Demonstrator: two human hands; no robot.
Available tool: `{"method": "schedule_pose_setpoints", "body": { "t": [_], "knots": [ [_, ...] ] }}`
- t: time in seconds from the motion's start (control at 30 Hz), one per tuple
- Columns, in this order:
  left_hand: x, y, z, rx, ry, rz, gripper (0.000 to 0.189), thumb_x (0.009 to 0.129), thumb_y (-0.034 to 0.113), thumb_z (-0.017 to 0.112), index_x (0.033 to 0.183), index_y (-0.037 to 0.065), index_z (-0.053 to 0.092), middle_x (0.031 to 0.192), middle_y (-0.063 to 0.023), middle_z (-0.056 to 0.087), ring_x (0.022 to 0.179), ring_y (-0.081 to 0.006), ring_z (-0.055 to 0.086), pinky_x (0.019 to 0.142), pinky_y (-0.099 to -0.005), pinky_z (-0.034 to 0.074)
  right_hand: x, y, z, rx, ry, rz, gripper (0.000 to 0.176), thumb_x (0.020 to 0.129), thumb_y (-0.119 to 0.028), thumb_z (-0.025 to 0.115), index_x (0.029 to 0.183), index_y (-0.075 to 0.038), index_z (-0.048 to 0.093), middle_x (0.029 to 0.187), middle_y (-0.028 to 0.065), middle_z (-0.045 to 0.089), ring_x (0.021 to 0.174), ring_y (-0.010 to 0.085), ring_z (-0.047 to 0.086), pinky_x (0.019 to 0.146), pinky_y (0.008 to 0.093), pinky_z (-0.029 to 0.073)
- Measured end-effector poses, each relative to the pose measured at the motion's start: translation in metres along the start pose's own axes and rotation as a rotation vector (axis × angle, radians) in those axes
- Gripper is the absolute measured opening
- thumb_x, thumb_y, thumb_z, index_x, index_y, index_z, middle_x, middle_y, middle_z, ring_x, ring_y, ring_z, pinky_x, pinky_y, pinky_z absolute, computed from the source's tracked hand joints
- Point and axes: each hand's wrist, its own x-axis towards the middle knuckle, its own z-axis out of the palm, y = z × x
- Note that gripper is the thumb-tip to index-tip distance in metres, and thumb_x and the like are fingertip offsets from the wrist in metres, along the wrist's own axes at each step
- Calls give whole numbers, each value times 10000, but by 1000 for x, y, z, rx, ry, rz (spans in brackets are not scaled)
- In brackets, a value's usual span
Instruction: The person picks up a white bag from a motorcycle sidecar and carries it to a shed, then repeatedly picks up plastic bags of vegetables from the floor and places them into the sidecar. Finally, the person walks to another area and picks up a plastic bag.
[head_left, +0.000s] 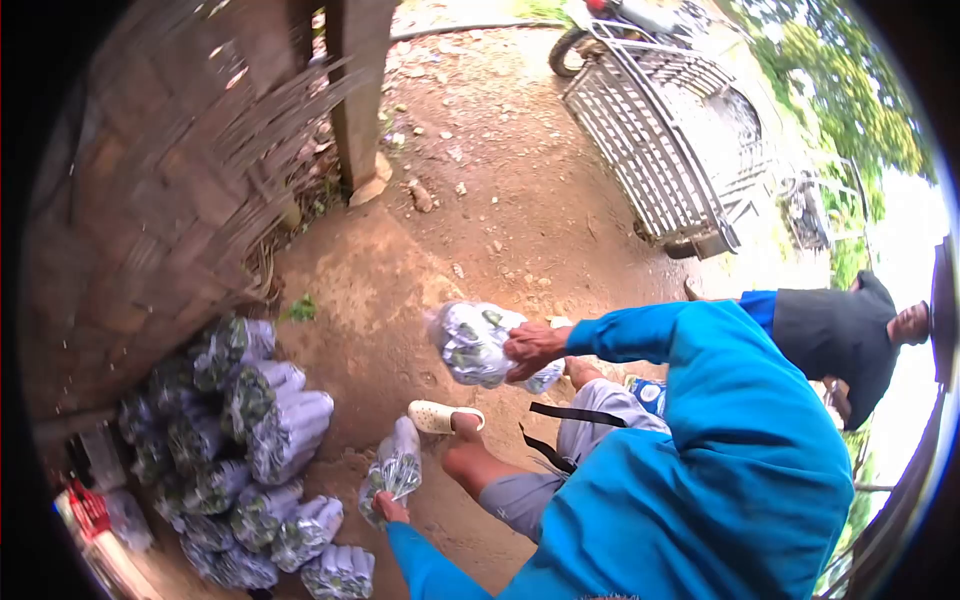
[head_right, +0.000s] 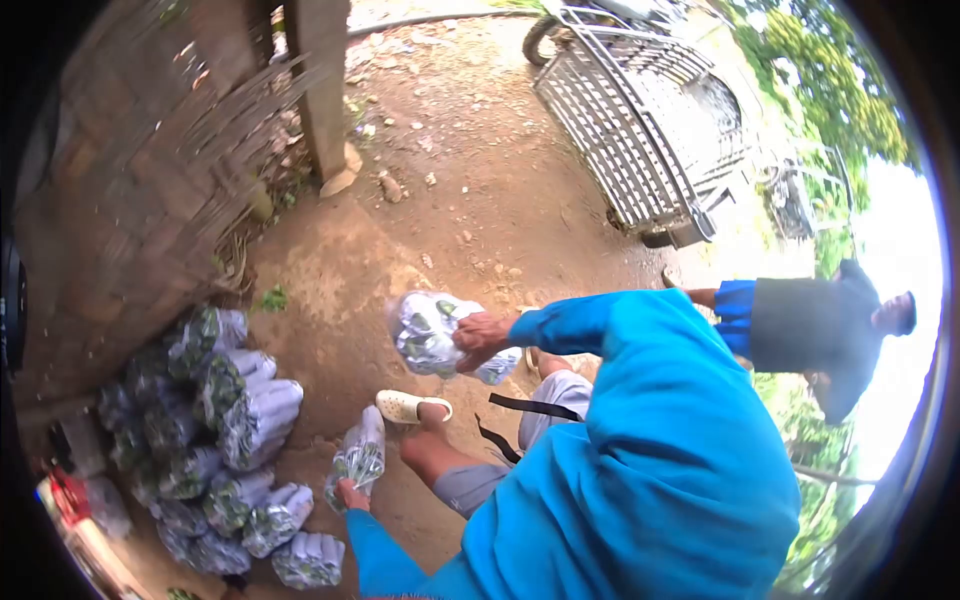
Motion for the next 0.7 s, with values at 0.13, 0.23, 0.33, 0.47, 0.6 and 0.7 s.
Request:
{"method": "schedule_pose_setpoints", "body": {
  "t": [0.13,0.23,0.33,0.47,0.6,0.7],
  "knots": [
    [-87,63,23,1,13,-70,225,728,310,518,877,168,426,863,-18,408,625,-172,386,441,-333,316,-136,44,-83,201,103,279,554,794,-515,571,559,-22,480,529,110,487,512,252,498,470,406,380],
    [-168,108,58,3,-39,115,229,740,298,515,903,164,424,876,-22,401,574,-140,356,411,-253,281,-239,47,-168,581,66,586,580,800,-541,554,558,-17,497,477,87,465,447,224,487,432,384,381],
    [-227,165,104,36,-23,366,230,741,276,515,915,157,423,828,-28,393,521,-116,335,395,-202,265,-331,66,-217,955,198,729,585,805,-555,540,560,-24,515,468,55,450,430,181,465,406,354,357],
    [-388,285,220,-270,48,174,201,731,341,532,687,178,421,568,8,334,416,-108,267,358,-238,245,-448,97,-270,1373,431,667,467,833,-509,519,655,-77,527,509,-20,360,447,86,353,391,270,281],
    [-484,390,334,-377,-82,-1,322,698,267,526,493,183,292,415,44,258,295,-124,227,287,-281,184,-528,132,-308,1844,668,588,301,855,-432,515,860,-132,522,538,-55,279,447,56,302,379,236,235],
    [-537,445,402,-382,-467,29,201,742,233,520,618,125,405,491,15,364,316,-121,240,300,-275,198,-574,155,-334,2008,923,563,259,856,-403,530,846,-147,491,556,-61,296,438,41,318,353,203,207]
  ]
}}
